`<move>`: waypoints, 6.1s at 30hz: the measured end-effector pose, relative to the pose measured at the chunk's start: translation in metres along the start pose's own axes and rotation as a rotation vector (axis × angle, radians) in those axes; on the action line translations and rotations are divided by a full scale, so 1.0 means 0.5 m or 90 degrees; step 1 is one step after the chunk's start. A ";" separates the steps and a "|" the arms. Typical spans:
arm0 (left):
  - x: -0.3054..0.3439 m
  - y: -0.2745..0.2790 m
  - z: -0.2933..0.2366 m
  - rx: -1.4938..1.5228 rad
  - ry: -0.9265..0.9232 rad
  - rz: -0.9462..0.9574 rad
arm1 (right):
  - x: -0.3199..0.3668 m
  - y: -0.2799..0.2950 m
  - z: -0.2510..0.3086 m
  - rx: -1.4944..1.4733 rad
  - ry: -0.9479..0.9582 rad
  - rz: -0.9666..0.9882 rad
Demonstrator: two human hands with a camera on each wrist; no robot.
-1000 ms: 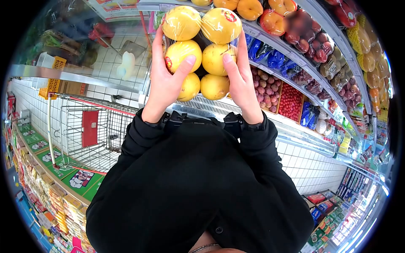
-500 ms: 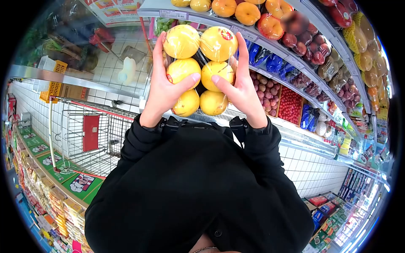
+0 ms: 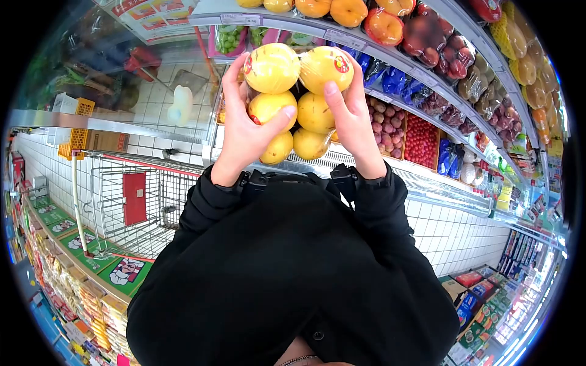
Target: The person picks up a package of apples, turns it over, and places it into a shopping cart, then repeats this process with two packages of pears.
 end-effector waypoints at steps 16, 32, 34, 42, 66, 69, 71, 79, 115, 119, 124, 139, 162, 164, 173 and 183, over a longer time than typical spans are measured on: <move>0.004 0.001 0.028 0.095 0.112 -0.037 | 0.030 0.018 -0.023 0.016 -0.068 -0.017; 0.042 -0.120 0.088 0.130 0.179 -0.158 | 0.102 0.156 -0.071 -0.016 -0.160 0.031; 0.047 -0.133 0.091 0.142 0.175 -0.195 | 0.114 0.168 -0.061 -0.013 -0.154 0.085; 0.110 -0.157 0.052 0.067 0.119 -0.337 | 0.177 0.191 -0.088 -0.102 -0.229 0.183; 0.502 -0.098 -0.077 0.001 -0.054 -0.692 | 0.406 -0.004 -0.201 -0.609 -0.595 0.554; 0.527 -0.080 -0.087 -0.051 -0.068 -0.730 | 0.429 -0.047 -0.151 -0.584 -0.574 0.537; 0.545 -0.066 -0.089 -0.066 -0.054 -0.732 | 0.439 -0.066 -0.146 -0.576 -0.581 0.496; 0.601 0.028 -0.072 0.007 0.021 -0.638 | 0.371 -0.184 -0.229 -0.584 -0.556 0.429; 1.111 0.841 0.538 0.019 0.543 -1.057 | 0.508 -0.984 -0.965 0.213 -0.710 0.547; 1.148 0.866 0.644 0.072 0.575 -1.084 | 0.530 -1.010 -1.033 0.208 -0.721 0.568; 1.177 0.864 0.711 0.115 0.480 -1.176 | 0.557 -1.018 -1.095 0.289 -0.758 0.540; 1.235 0.739 0.773 0.166 0.541 -1.448 | 0.662 -1.058 -1.252 0.374 -0.578 0.854; 1.212 0.651 0.865 0.747 0.309 -1.572 | 0.836 -1.215 -1.208 0.342 0.079 1.124; 1.236 0.639 0.888 0.741 0.317 -1.523 | 0.816 -1.199 -1.200 0.309 0.048 1.085; 1.042 0.664 0.673 0.698 0.293 -1.328 | 0.611 -1.136 -1.031 0.318 -0.315 0.877; 0.686 0.595 0.433 0.406 0.412 -0.723 | 0.250 -0.902 -0.531 0.006 -0.282 0.607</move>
Point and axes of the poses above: each hand's wrist, its own x-axis away from the middle knuckle, its own y-axis out of the back of the hand, z = x × y, the point moved 7 cm from there along -x, towards the middle knuckle, and after that the axes turned 2 degrees about -y, right-handed, at the moved point
